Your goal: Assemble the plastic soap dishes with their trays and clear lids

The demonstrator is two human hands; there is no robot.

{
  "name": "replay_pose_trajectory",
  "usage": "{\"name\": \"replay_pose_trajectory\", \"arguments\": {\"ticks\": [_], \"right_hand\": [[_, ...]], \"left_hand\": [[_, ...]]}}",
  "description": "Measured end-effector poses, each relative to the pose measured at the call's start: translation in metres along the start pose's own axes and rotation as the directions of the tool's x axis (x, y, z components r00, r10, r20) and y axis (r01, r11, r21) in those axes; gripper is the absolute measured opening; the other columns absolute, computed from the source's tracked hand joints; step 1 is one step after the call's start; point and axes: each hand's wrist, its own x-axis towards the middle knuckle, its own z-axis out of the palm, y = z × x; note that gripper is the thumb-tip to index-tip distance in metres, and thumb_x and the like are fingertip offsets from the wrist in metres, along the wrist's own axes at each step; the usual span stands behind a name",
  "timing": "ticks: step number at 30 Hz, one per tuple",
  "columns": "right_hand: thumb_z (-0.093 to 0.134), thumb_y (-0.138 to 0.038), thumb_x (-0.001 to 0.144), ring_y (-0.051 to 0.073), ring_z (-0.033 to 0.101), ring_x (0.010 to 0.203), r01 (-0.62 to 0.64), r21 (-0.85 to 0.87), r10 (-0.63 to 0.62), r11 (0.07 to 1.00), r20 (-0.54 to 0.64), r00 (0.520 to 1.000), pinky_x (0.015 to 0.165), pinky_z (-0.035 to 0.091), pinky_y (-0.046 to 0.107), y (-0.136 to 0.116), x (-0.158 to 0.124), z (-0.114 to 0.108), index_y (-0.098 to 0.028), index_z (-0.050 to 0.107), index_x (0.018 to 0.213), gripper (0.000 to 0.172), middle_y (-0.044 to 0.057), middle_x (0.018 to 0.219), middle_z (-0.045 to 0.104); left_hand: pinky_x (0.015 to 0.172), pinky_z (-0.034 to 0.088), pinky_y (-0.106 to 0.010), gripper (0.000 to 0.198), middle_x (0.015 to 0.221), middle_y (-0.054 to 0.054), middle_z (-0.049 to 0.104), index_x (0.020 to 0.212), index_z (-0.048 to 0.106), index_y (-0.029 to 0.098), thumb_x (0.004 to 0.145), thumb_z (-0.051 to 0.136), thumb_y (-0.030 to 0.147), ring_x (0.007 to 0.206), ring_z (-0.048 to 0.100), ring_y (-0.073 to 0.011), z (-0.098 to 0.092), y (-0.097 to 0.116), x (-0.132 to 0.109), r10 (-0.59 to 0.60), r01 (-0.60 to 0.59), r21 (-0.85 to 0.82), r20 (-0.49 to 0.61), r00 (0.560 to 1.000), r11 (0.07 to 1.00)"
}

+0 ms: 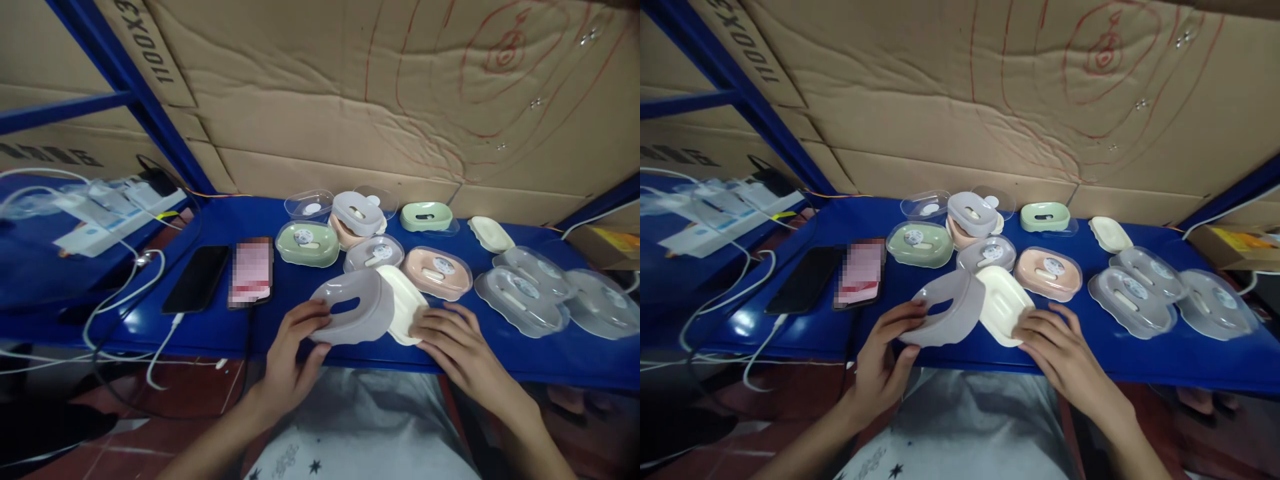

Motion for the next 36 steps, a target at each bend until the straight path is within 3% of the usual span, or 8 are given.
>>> {"name": "replay_pose_trajectory", "arguments": {"ticks": [6, 11, 13, 18, 24, 27, 31, 36], "right_hand": [[0.056, -0.015, 0.105, 0.027, 0.059, 0.142, 0.016, 0.098, -0.020, 0.995, 0.035, 0.999, 0.116, 0.051, 0.053, 0.010, 0.005, 0.014, -0.032, 0.068, 0.136, 0.038, 0.006, 0.143, 0.070], [0.056, -0.019, 0.106, 0.027, 0.061, 0.139, -0.104, 0.110, 0.121, 0.989, -0.170, 0.978, 0.115, 0.052, 0.051, 0.006, -0.001, 0.019, -0.028, 0.061, 0.142, 0.038, 0.010, 0.148, 0.065], [0.062, -0.031, 0.105, 0.031, 0.054, 0.145, -0.073, 0.092, 0.090, 0.993, -0.201, 0.976, 0.115, 0.051, 0.053, 0.002, -0.001, 0.018, -0.028, 0.057, 0.148, 0.044, 0.014, 0.157, 0.056], [0.072, -0.044, 0.099, 0.032, 0.045, 0.154, 0.091, 0.050, -0.092, 0.995, 0.013, 0.996, 0.121, 0.047, 0.058, -0.003, 0.012, 0.021, -0.028, 0.054, 0.153, 0.059, 0.012, 0.162, 0.053], [0.068, -0.034, 0.103, 0.029, 0.043, 0.156, 0.083, 0.004, -0.083, 0.997, 0.041, 0.996, 0.121, 0.048, 0.058, -0.005, 0.015, 0.030, -0.027, 0.056, 0.153, 0.052, 0.008, 0.160, 0.057], [0.065, -0.035, 0.104, 0.029, 0.046, 0.154, 0.128, -0.023, -0.126, 0.991, 0.077, 0.989, 0.121, 0.048, 0.057, -0.004, 0.017, 0.016, -0.028, 0.053, 0.157, 0.055, 0.007, 0.161, 0.056], [0.055, -0.027, 0.107, 0.026, 0.059, 0.143, 0.102, -0.058, -0.100, 0.993, 0.043, 0.994, 0.121, 0.048, 0.052, 0.031, 0.046, -0.028, -0.032, 0.051, 0.159, 0.052, 0.004, 0.153, 0.064], [0.048, -0.032, 0.107, 0.033, 0.065, 0.135, -0.054, -0.265, 0.061, 0.963, 0.021, 0.998, 0.113, 0.050, 0.054, 0.119, 0.132, -0.051, -0.024, 0.067, 0.142, 0.041, 0.010, 0.142, 0.071]], "left_hand": [[0.115, 0.054, -0.046, 0.031, 0.133, -0.013, 0.066, 0.136, 0.059, 0.021, 0.106, 0.061, 0.020, 0.136, 0.061, -0.0272, 0.003, 0.001, 0.005, 0.061, -0.078, 0.109, 0.154, 0.986, 0.991], [0.112, 0.057, -0.047, 0.026, 0.129, -0.012, 0.070, 0.130, 0.061, 0.019, 0.105, 0.064, 0.023, 0.130, 0.065, -0.0275, 0.009, 0.006, 0.008, 0.116, -0.194, 0.233, 0.310, 0.944, 0.953], [0.113, 0.057, -0.049, 0.023, 0.128, -0.013, 0.070, 0.127, 0.062, 0.018, 0.105, 0.064, 0.025, 0.127, 0.067, -0.0279, 0.011, 0.009, 0.010, 0.150, -0.244, 0.258, 0.336, 0.930, 0.935], [0.115, 0.056, -0.052, 0.025, 0.139, -0.014, 0.067, 0.129, 0.062, 0.018, 0.107, 0.061, 0.029, 0.135, 0.064, -0.0288, 0.016, 0.009, 0.012, 0.144, -0.263, 0.236, 0.426, 0.893, 0.935], [0.116, 0.056, -0.052, 0.031, 0.138, -0.012, 0.069, 0.135, 0.062, 0.017, 0.108, 0.061, 0.031, 0.140, 0.061, -0.0286, 0.016, 0.004, 0.011, 0.150, -0.290, 0.230, 0.484, 0.862, 0.929], [0.115, 0.057, -0.051, 0.029, 0.138, -0.011, 0.070, 0.135, 0.062, 0.019, 0.108, 0.060, 0.029, 0.141, 0.061, -0.0272, 0.015, 0.004, 0.011, 0.146, -0.274, 0.214, 0.472, 0.869, 0.937], [0.114, 0.058, -0.052, 0.029, 0.143, -0.013, 0.066, 0.136, 0.062, 0.019, 0.107, 0.060, 0.025, 0.143, 0.058, -0.0284, 0.014, 0.004, 0.010, 0.140, -0.260, 0.207, 0.462, 0.876, 0.943], [0.115, 0.057, -0.056, 0.032, 0.160, -0.016, 0.049, 0.137, 0.064, 0.023, 0.105, 0.062, 0.021, 0.150, 0.050, -0.0335, 0.012, 0.004, 0.008, 0.103, -0.222, 0.249, 0.418, 0.902, 0.943]]}}
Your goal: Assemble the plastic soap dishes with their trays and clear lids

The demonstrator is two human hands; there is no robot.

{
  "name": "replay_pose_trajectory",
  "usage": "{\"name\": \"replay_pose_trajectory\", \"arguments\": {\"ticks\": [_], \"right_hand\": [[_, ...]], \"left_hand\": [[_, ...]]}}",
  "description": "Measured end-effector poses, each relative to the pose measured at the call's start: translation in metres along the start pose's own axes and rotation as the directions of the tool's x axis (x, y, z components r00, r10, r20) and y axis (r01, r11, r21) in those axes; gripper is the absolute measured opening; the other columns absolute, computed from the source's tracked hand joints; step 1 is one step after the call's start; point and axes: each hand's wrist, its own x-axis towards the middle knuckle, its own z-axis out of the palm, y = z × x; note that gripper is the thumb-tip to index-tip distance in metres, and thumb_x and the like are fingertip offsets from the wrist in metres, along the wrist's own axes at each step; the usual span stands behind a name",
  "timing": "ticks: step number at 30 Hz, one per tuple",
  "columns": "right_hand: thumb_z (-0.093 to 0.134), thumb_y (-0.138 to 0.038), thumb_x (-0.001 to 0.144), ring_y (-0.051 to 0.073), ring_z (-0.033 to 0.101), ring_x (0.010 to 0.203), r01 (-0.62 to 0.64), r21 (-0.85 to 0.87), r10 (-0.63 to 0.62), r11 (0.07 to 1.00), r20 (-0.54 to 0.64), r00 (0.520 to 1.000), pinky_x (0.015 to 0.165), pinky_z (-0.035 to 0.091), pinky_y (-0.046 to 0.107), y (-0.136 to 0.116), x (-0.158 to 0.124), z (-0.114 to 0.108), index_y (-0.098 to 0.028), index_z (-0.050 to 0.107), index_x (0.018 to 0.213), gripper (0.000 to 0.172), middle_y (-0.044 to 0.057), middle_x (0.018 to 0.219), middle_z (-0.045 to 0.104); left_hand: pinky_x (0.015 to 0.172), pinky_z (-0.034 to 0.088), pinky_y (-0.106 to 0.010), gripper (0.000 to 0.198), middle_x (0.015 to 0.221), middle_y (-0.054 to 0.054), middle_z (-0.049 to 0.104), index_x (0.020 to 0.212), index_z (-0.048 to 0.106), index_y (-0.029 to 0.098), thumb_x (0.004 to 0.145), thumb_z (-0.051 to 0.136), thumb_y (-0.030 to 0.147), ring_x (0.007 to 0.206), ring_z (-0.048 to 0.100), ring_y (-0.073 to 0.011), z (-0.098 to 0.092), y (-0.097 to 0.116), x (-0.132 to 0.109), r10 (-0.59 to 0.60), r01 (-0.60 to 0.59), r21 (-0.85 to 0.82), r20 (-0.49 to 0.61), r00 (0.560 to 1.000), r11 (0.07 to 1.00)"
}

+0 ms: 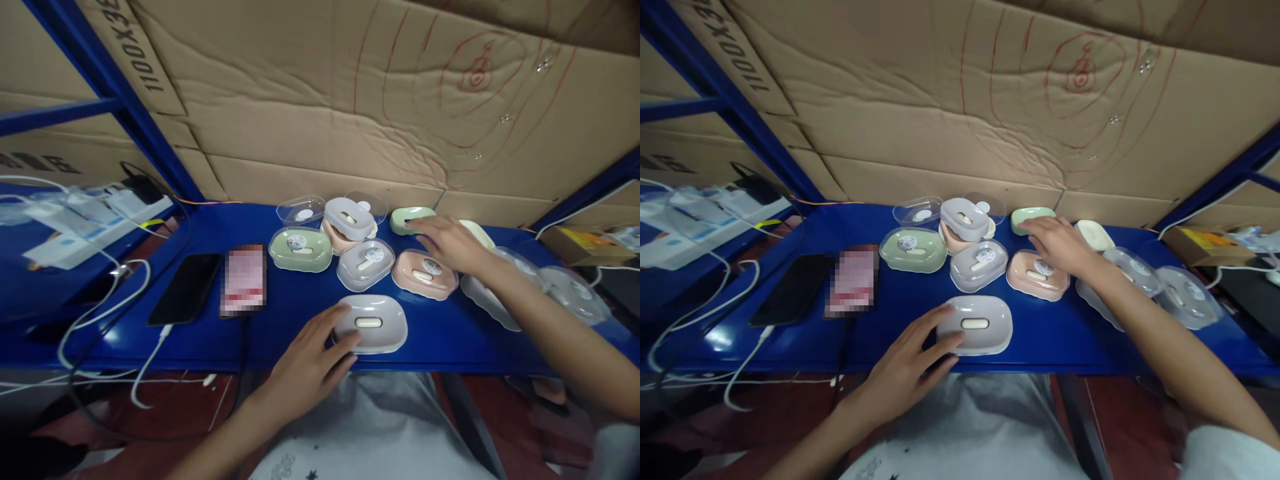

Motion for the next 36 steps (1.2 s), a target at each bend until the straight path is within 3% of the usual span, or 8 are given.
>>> {"name": "replay_pose_trajectory", "arguments": {"ticks": [6, 12, 17, 19, 23, 25, 30, 36], "right_hand": [[0.062, -0.049, 0.099, 0.033, 0.069, 0.121, -0.306, 0.000, 0.306, 0.952, 0.023, 0.952, 0.099, 0.055, 0.045, 0.013, 0.097, 0.048, -0.018, 0.045, 0.158, 0.068, 0.016, 0.137, 0.072], [0.050, -0.021, 0.097, 0.036, 0.068, 0.114, -0.381, -0.160, 0.386, 0.911, 0.002, 0.922, 0.091, 0.051, 0.044, -0.003, 0.117, 0.047, -0.017, 0.061, 0.132, 0.037, 0.022, 0.131, 0.071], [0.048, -0.010, 0.092, 0.031, 0.070, 0.089, -0.481, -0.139, 0.480, 0.865, -0.047, 0.876, 0.083, 0.052, 0.044, 0.014, 0.089, 0.016, -0.009, 0.050, 0.144, 0.052, 0.019, 0.101, 0.073], [0.047, -0.010, 0.092, 0.030, 0.069, 0.094, -0.469, -0.118, 0.465, 0.875, -0.060, 0.883, 0.087, 0.053, 0.045, 0.015, 0.069, 0.003, -0.009, 0.056, 0.140, 0.049, 0.020, 0.106, 0.072], [0.048, -0.019, 0.098, 0.030, 0.066, 0.108, -0.284, -0.060, 0.255, 0.957, -0.291, 0.922, 0.094, 0.056, 0.047, -0.022, 0.012, -0.010, -0.016, 0.073, 0.118, 0.032, 0.017, 0.116, 0.064], [0.058, -0.025, 0.100, 0.029, 0.067, 0.100, -0.087, -0.077, 0.042, 0.993, -0.453, 0.891, 0.084, 0.059, 0.046, -0.059, -0.022, -0.006, -0.021, 0.075, 0.120, 0.026, 0.013, 0.108, 0.065], [0.070, -0.014, 0.095, 0.026, 0.072, 0.110, 0.278, 0.003, -0.256, 0.961, -0.375, 0.891, 0.097, 0.061, 0.045, -0.138, -0.082, 0.016, -0.028, 0.067, 0.135, 0.043, 0.007, 0.112, 0.076], [0.065, -0.032, 0.103, 0.029, 0.054, 0.148, 0.224, 0.290, -0.195, 0.931, -0.126, 0.973, 0.118, 0.052, 0.058, -0.133, -0.099, 0.030, -0.028, 0.047, 0.159, 0.058, 0.011, 0.154, 0.062]], "left_hand": [[0.113, 0.058, -0.056, 0.031, 0.157, -0.017, 0.051, 0.136, 0.064, 0.023, 0.105, 0.060, 0.021, 0.148, 0.052, -0.0334, -0.003, 0.000, -0.001, -0.006, 0.006, -0.005, 0.008, 1.000, 1.000], [0.112, 0.059, -0.057, 0.030, 0.156, -0.017, 0.052, 0.135, 0.065, 0.023, 0.105, 0.060, 0.020, 0.148, 0.052, -0.0336, -0.002, -0.001, 0.000, -0.009, 0.009, 0.001, 0.017, 1.000, 1.000], [0.112, 0.059, -0.056, 0.031, 0.156, -0.016, 0.052, 0.135, 0.065, 0.024, 0.105, 0.060, 0.019, 0.149, 0.052, -0.0333, -0.001, -0.001, -0.001, -0.012, 0.012, -0.006, -0.001, 1.000, 1.000], [0.113, 0.058, -0.056, 0.031, 0.157, -0.015, 0.052, 0.136, 0.064, 0.025, 0.105, 0.060, 0.019, 0.149, 0.051, -0.0329, -0.001, -0.001, -0.001, -0.017, 0.017, -0.007, 0.003, 1.000, 1.000], [0.115, 0.057, -0.056, 0.032, 0.157, -0.015, 0.051, 0.136, 0.063, 0.025, 0.105, 0.060, 0.018, 0.151, 0.050, -0.0329, -0.001, -0.001, -0.001, -0.022, 0.022, -0.019, 0.017, 1.000, 1.000], [0.116, 0.056, -0.056, 0.032, 0.158, -0.015, 0.051, 0.136, 0.061, 0.024, 0.105, 0.061, 0.019, 0.151, 0.050, -0.0330, -0.001, 0.000, -0.001, -0.034, 0.035, -0.036, 0.023, 0.999, 0.999], [0.110, 0.061, -0.052, 0.040, 0.158, -0.017, 0.049, 0.139, 0.052, 0.022, 0.102, 0.068, 0.026, 0.144, 0.057, -0.0320, -0.001, -0.001, -0.003, -0.167, 0.163, -0.150, -0.014, 0.986, 0.975], [0.112, 0.058, -0.058, 0.054, 0.157, -0.018, 0.049, 0.146, 0.043, 0.025, 0.100, 0.071, 0.026, 0.146, 0.056, -0.0326, 0.001, -0.003, -0.004, -0.258, 0.238, -0.264, -0.044, 0.965, 0.935]]}}
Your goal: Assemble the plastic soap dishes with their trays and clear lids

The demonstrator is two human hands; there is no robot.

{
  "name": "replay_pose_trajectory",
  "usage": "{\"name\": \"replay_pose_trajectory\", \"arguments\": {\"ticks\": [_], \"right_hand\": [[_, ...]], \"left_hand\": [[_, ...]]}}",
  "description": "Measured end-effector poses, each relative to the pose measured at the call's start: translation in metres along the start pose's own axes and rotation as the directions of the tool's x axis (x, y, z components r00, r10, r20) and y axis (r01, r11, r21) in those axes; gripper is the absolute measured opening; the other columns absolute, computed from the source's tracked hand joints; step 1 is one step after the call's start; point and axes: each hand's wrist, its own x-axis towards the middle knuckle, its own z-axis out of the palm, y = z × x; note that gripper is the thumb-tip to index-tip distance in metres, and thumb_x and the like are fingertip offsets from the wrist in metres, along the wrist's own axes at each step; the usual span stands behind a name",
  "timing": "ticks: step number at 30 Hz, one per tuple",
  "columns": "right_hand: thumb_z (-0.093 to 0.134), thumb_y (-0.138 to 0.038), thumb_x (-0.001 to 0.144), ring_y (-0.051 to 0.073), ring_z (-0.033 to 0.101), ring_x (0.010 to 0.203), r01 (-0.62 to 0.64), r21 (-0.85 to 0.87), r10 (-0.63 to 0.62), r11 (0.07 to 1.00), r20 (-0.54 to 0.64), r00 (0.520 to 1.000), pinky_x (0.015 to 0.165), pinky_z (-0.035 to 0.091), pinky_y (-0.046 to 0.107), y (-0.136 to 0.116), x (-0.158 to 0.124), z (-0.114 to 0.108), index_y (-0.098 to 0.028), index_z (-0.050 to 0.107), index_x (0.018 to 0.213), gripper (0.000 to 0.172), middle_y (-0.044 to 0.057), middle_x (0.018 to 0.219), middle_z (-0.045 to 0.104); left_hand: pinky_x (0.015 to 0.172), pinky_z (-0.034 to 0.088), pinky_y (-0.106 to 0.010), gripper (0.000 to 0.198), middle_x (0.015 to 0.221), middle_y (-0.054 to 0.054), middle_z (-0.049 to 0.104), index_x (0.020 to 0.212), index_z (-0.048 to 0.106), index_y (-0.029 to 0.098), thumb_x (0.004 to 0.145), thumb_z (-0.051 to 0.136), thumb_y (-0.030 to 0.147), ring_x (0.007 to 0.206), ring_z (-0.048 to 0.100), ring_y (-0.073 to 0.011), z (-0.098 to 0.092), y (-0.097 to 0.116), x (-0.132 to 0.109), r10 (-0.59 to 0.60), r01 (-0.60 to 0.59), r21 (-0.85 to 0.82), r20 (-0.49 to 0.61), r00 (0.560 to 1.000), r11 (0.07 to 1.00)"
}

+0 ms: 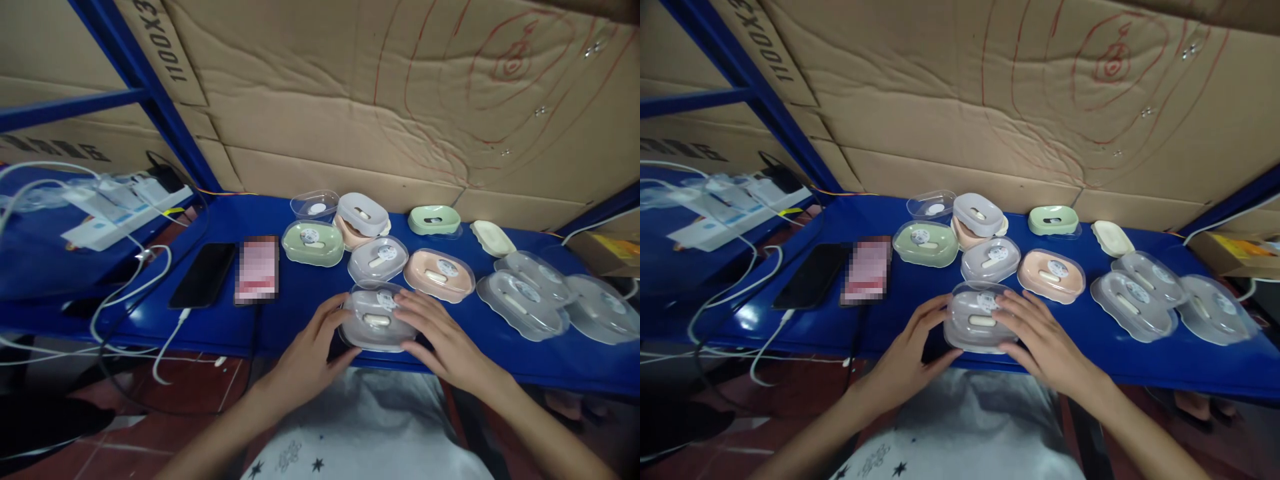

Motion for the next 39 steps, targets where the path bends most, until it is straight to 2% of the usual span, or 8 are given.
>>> {"name": "replay_pose_trajectory", "arguments": {"ticks": [5, 10, 17, 23, 27, 33, 36, 39], "right_hand": [[0.058, -0.018, 0.104, 0.025, 0.062, 0.141, -0.006, 0.057, 0.005, 0.998, 0.010, 1.000, 0.117, 0.055, 0.054, 0.000, -0.003, 0.000, -0.039, 0.039, 0.165, 0.068, 0.004, 0.151, 0.066], [0.058, -0.014, 0.103, 0.025, 0.067, 0.134, 0.087, -0.029, -0.088, 0.996, -0.027, 0.996, 0.123, 0.047, 0.059, -0.014, 0.004, 0.010, -0.035, 0.045, 0.162, 0.063, 0.005, 0.140, 0.073], [0.060, -0.007, 0.101, 0.025, 0.047, 0.153, 0.146, -0.076, -0.143, 0.986, 0.049, 0.988, 0.133, 0.025, 0.064, -0.012, -0.010, 0.022, -0.027, 0.034, 0.168, 0.074, 0.008, 0.158, 0.058], [0.060, -0.010, 0.102, 0.025, 0.057, 0.146, 0.099, -0.022, -0.099, 0.995, -0.019, 0.995, 0.128, 0.038, 0.063, -0.016, -0.007, 0.019, -0.034, 0.031, 0.169, 0.077, 0.006, 0.153, 0.063], [0.064, -0.024, 0.103, 0.026, 0.063, 0.139, 0.117, -0.027, -0.116, 0.993, 0.035, 0.993, 0.123, 0.047, 0.060, -0.014, 0.004, -0.002, -0.034, 0.036, 0.167, 0.070, 0.005, 0.150, 0.066], [0.049, -0.033, 0.110, 0.027, 0.065, 0.134, -0.055, -0.125, 0.058, 0.991, 0.022, 0.998, 0.115, 0.049, 0.050, 0.030, 0.090, -0.031, -0.032, 0.065, 0.147, 0.040, 0.005, 0.142, 0.072], [0.051, -0.043, 0.109, 0.032, 0.058, 0.142, -0.091, -0.226, 0.112, 0.970, 0.081, 0.990, 0.115, 0.043, 0.050, 0.062, 0.148, -0.019, -0.022, 0.062, 0.148, 0.045, 0.013, 0.152, 0.064], [0.054, -0.044, 0.108, 0.034, 0.066, 0.127, -0.160, -0.363, 0.230, 0.918, 0.159, 0.960, 0.108, 0.043, 0.049, 0.086, 0.180, -0.002, -0.018, 0.066, 0.141, 0.044, 0.017, 0.135, 0.073]], "left_hand": [[0.113, 0.056, -0.059, 0.053, 0.154, -0.016, 0.052, 0.143, 0.045, 0.028, 0.099, 0.074, 0.026, 0.146, 0.055, -0.0315, 0.002, -0.003, 0.000, 0.020, -0.023, -0.076, -0.045, 0.999, 0.997], [0.115, 0.056, -0.058, 0.066, 0.163, -0.018, 0.044, 0.158, 0.037, 0.029, 0.101, 0.070, 0.026, 0.149, 0.052, -0.0331, 0.000, -0.002, 0.001, 0.013, -0.013, 0.011, 0.021, 1.000, 1.000], [0.119, 0.053, -0.054, 0.058, 0.168, -0.014, 0.038, 0.156, 0.043, 0.028, 0.103, 0.067, 0.026, 0.149, 0.053, -0.0303, -0.002, -0.002, 0.000, 0.018, -0.023, 0.069, 0.064, 0.998, 0.997], [0.116, 0.055, -0.055, 0.060, 0.170, -0.014, 0.038, 0.158, 0.040, 0.031, 0.105, 0.066, 0.031, 0.149, 0.053, -0.0318, -0.002, -0.001, -0.001, 0.013, -0.021, 0.109, 0.068, 0.998, 0.994], [0.113, 0.057, -0.056, 0.064, 0.171, -0.018, 0.035, 0.162, 0.035, 0.028, 0.105, 0.064, 0.030, 0.152, 0.049, -0.0347, 0.003, 0.004, -0.001, 0.004, -0.016, 0.189, 0.062, 0.998, 0.982], [0.114, 0.053, -0.065, 0.054, 0.168, -0.016, 0.038, 0.157, 0.046, 0.030, 0.105, 0.059, 0.021, 0.150, 0.048, -0.0397, 0.006, 0.006, 0.003, 0.110, -0.126, 0.347, 0.068, 0.992, 0.929], [0.114, 0.055, -0.063, 0.055, 0.166, -0.017, 0.040, 0.157, 0.047, 0.029, 0.104, 0.061, 0.022, 0.149, 0.050, -0.0385, 0.005, 0.005, 0.004, 0.110, -0.131, 0.333, 0.081, 0.991, 0.934], [0.111, 0.057, -0.061, 0.057, 0.166, -0.017, 0.039, 0.159, 0.045, 0.030, 0.104, 0.061, 0.022, 0.147, 0.052, -0.0373, 0.004, 0.004, 0.003, 0.101, -0.129, 0.322, 0.101, 0.990, 0.938]]}}
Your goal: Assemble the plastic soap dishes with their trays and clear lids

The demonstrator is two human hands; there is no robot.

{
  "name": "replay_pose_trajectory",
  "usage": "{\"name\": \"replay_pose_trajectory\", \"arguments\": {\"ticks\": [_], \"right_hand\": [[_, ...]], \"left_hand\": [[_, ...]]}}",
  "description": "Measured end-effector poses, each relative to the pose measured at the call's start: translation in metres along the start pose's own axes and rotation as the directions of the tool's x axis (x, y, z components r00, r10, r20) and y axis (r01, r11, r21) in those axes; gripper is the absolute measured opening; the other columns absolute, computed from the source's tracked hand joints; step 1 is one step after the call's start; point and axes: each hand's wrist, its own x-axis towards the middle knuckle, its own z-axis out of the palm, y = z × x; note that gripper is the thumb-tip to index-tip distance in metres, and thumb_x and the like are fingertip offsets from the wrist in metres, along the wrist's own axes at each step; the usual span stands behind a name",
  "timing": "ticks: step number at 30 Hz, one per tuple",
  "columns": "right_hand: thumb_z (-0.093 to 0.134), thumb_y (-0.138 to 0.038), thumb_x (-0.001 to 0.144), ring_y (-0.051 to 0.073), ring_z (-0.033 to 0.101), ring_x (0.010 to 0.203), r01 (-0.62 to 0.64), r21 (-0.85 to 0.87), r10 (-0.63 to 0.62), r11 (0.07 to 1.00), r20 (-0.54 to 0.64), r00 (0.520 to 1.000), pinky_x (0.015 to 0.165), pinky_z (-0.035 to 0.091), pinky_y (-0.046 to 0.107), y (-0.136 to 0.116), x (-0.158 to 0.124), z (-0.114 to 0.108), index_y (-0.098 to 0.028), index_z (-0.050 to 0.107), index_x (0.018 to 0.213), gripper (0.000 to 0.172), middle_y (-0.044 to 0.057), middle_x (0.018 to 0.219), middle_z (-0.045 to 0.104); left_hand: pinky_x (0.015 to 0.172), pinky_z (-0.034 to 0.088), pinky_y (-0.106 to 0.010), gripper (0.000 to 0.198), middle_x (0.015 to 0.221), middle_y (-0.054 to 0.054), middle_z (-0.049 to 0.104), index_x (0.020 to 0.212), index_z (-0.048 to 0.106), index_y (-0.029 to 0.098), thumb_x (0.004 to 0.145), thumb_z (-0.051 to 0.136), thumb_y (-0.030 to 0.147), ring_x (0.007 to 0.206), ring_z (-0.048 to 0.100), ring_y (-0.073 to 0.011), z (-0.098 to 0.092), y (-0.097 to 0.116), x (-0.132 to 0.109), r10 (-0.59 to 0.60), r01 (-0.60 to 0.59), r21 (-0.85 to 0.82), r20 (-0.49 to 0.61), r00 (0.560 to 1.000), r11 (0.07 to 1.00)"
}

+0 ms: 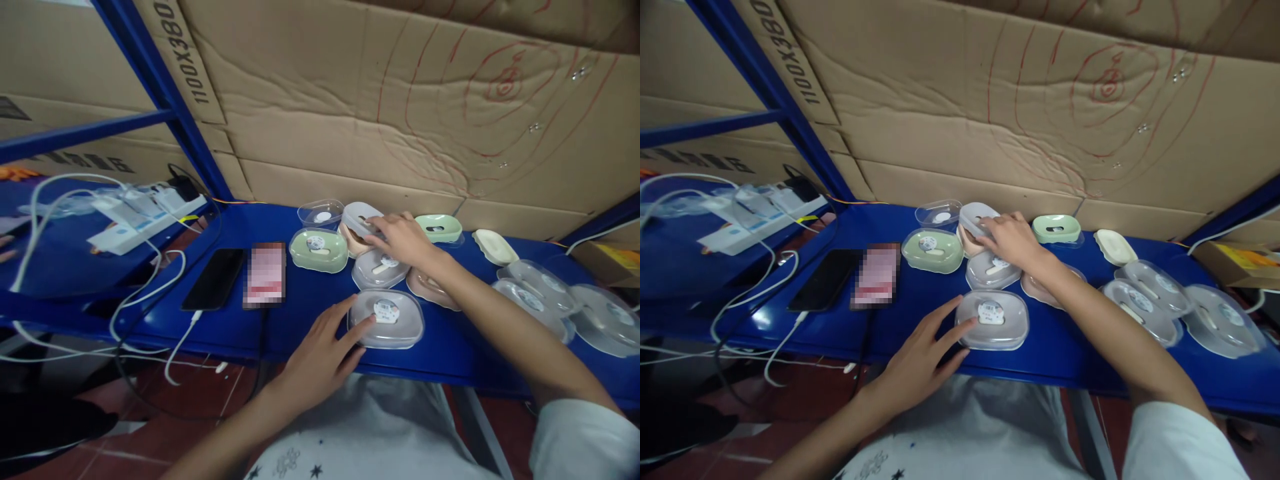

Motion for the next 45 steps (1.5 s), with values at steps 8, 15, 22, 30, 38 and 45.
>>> {"name": "replay_pose_trajectory", "arguments": {"ticks": [8, 15, 22, 30, 38, 45], "right_hand": [[0.053, -0.043, 0.105, 0.031, 0.073, 0.103, -0.262, -0.172, 0.280, 0.950, 0.089, 0.956, 0.093, 0.045, 0.041, 0.042, -0.034, 0.005, -0.019, 0.075, 0.115, 0.034, 0.014, 0.114, 0.079], [0.048, -0.025, 0.101, 0.036, 0.065, 0.122, -0.256, -0.176, 0.253, 0.951, -0.039, 0.967, 0.099, 0.045, 0.046, 0.035, -0.030, 0.008, -0.015, 0.067, 0.136, 0.041, 0.019, 0.134, 0.071], [0.042, -0.047, 0.109, 0.031, 0.068, 0.114, -0.051, -0.010, 0.052, 0.999, 0.159, 0.986, 0.098, 0.046, 0.043, -0.014, 0.015, 0.009, -0.021, 0.078, 0.115, 0.045, 0.014, 0.121, 0.077], [0.046, -0.033, 0.107, 0.032, 0.070, 0.119, -0.127, -0.067, 0.141, 0.990, 0.287, 0.947, 0.095, 0.047, 0.041, -0.014, 0.040, 0.008, -0.017, 0.071, 0.129, 0.037, 0.018, 0.131, 0.075], [0.066, -0.042, 0.099, 0.036, 0.065, 0.130, -0.230, -0.121, 0.256, 0.966, 0.287, 0.923, 0.108, 0.044, 0.045, -0.022, 0.053, 0.026, -0.015, 0.066, 0.138, 0.047, 0.020, 0.137, 0.071], [0.081, -0.035, 0.086, 0.037, 0.065, 0.129, -0.274, -0.065, 0.281, 0.959, 0.309, 0.909, 0.108, 0.043, 0.046, -0.019, 0.071, 0.034, -0.015, 0.067, 0.133, 0.053, 0.021, 0.136, 0.071]], "left_hand": [[0.111, 0.057, -0.060, 0.058, 0.168, -0.019, 0.038, 0.160, 0.044, 0.028, 0.105, 0.061, 0.023, 0.151, 0.049, -0.0384, -0.002, -0.002, -0.002, 0.011, -0.010, -0.041, 0.018, 1.000, 0.999], [0.112, 0.057, -0.059, 0.059, 0.168, -0.019, 0.037, 0.160, 0.044, 0.027, 0.104, 0.062, 0.023, 0.150, 0.050, -0.0378, -0.003, -0.002, -0.001, 0.023, -0.022, -0.042, 0.021, 1.000, 0.999], [0.110, 0.058, -0.060, 0.059, 0.167, -0.020, 0.037, 0.160, 0.043, 0.027, 0.104, 0.061, 0.022, 0.149, 0.050, -0.0377, -0.002, -0.002, -0.002, 0.026, -0.025, -0.033, 0.019, 0.999, 0.999], [0.111, 0.058, -0.059, 0.060, 0.169, -0.019, 0.035, 0.161, 0.043, 0.027, 0.104, 0.063, 0.022, 0.149, 0.050, -0.0373, -0.002, -0.002, -0.003, 0.020, -0.020, -0.029, 0.020, 1.000, 0.999], [0.110, 0.058, -0.058, 0.055, 0.165, -0.020, 0.038, 0.156, 0.047, 0.024, 0.103, 0.064, 0.022, 0.147, 0.050, -0.0373, -0.001, 0.000, -0.004, 0.024, -0.024, -0.021, -0.031, 0.999, 0.999], [0.095, 0.064, -0.043, 0.022, 0.129, -0.014, 0.059, 0.124, 0.063, 0.018, 0.103, 0.063, 0.022, 0.118, 0.063, -0.0263, -0.003, -0.001, -0.004, 0.035, -0.055, -0.102, -0.189, 0.981, 0.993]]}}
